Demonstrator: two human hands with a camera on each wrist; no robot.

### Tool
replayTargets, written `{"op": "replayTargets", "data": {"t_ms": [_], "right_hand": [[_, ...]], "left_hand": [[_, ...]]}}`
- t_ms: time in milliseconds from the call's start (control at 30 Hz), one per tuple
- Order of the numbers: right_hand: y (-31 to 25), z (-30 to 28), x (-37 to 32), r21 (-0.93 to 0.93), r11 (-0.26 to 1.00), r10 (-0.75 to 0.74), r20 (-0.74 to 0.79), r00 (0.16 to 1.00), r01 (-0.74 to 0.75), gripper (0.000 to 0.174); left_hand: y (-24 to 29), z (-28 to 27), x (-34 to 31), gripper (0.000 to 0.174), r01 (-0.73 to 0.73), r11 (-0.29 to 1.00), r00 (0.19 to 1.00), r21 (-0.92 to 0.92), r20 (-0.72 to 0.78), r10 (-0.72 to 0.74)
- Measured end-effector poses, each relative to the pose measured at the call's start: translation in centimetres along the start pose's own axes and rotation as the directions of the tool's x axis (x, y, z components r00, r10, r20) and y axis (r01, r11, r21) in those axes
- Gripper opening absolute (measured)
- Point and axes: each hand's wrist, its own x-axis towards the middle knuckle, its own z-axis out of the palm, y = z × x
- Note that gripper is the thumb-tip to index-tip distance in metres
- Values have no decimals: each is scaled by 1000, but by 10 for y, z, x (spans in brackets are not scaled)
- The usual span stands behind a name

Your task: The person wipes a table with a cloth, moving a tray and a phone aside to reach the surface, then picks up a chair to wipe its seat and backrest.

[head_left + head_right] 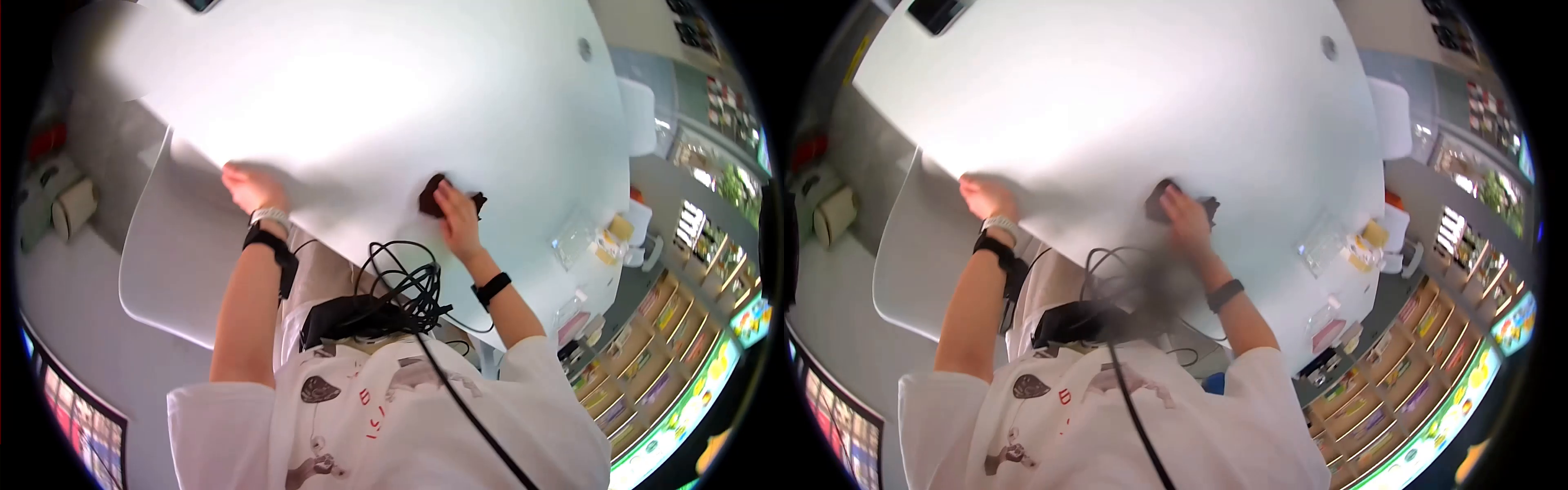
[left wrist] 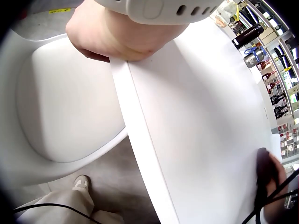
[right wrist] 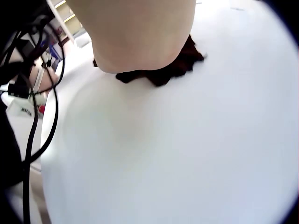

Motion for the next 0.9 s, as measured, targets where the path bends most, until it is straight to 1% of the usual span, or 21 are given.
{"op": "replayTargets", "data": {"t_ms": [33, 67, 100, 167, 267, 300, 333, 367, 433, 467, 500, 567, 600, 633, 667, 733, 767, 800, 833, 867, 900], "right_hand": [[18, -13, 9, -53, 996, 57, -181, 982, -68, 61], [39, -33, 20, 45, 977, 212, -326, 921, -209, 55], [62, -57, 36, -22, 958, 243, -475, 846, -287, 50], [144, -97, 54, -29, 890, 330, -647, 687, -455, 43], [271, -139, 56, -137, 757, 380, -703, 601, -639, 41], [313, -145, 54, -49, 757, 457, -673, 582, -651, 41], [318, -149, 63, 38, 750, 528, -635, 563, -660, 41], [321, -143, 68, 389, 755, 640, -614, 462, -529, 39], [288, -130, 82, -37, 834, 385, -675, 629, -550, 37], [263, -111, 86, 44, 882, 406, -579, 707, -470, 37], [223, -92, 79, 12, 943, 290, -512, 808, -331, 38], [112, -34, 43, -96, 965, 191, -391, 900, -246, 43], [68, -9, 15, -41, 985, 150, -248, 957, -166, 46], [34, 16, -13, -111, 991, 102, 268, 958, -74, 37], [19, 14, -31, -135, 989, -33, 203, 979, 62, 38], [3, 10, -49, -197, 930, -297, 90, 951, 309, 42], [24, -7, -47, -246, 930, -203, 276, 939, 273, 40], [61, -14, -38, -135, 990, -14, 232, 973, 46, 40], [99, -31, -19, -240, 956, 194, 78, 978, -170, 43], [145, -65, -2, -603, 758, 354, 62, 933, -248, 42], [197, -92, 4, -465, 798, 264, -300, 917, -382, 41]], "left_hand": [[1, 0, 0, 58, -12, 1000, 1000, 9, 3, 12], [5, -1, -3, 59, 49, 999, 999, -7, 8, -49], [7, -2, -4, 59, 42, 999, 999, -24, 16, -42], [4, -4, -7, 60, 28, 999, 999, -40, 22, -27], [1, -1, -5, 60, -8, 998, 1000, -68, 8, 8], [-1, 0, -4, 59, -14, 997, 1000, -77, 5, 14], [-3, 2, -3, 59, -20, 996, 1000, -90, 2, 21], [-5, 4, -2, 60, -39, 995, 999, -97, -2, 39], [-3, 4, -6, 60, -47, 998, 999, -34, -23, 46], [1, 2, -1, 60, -51, 999, 998, 3, -28, 51], [2, 3, -2, 61, -67, 998, 997, -8, -30, 67], [2, 4, 1, 60, -56, 998, 998, 2, -34, 56], [3, 3, 2, 60, -50, 999, 998, 5, -35, 50], [3, 2, 4, 59, -80, 997, 996, 17, -35, 80], [4, 3, 7, 58, -60, 998, 998, -23, -35, 59], [-1, 3, 14, 58, -80, 996, 996, 50, -31, 82], [-9, 3, 27, 58, -132, 987, 990, 92, -38, 136], [-3, 2, 23, 58, -95, 993, 994, 75, -38, 98], [-1, 1, 21, 58, -87, 994, 995, 64, -44, 90], [0, 2, 20, 58, -75, 996, 996, 47, -51, 77], [2, 2, 19, 58, -34, 999, 998, 10, -45, 35]]}}
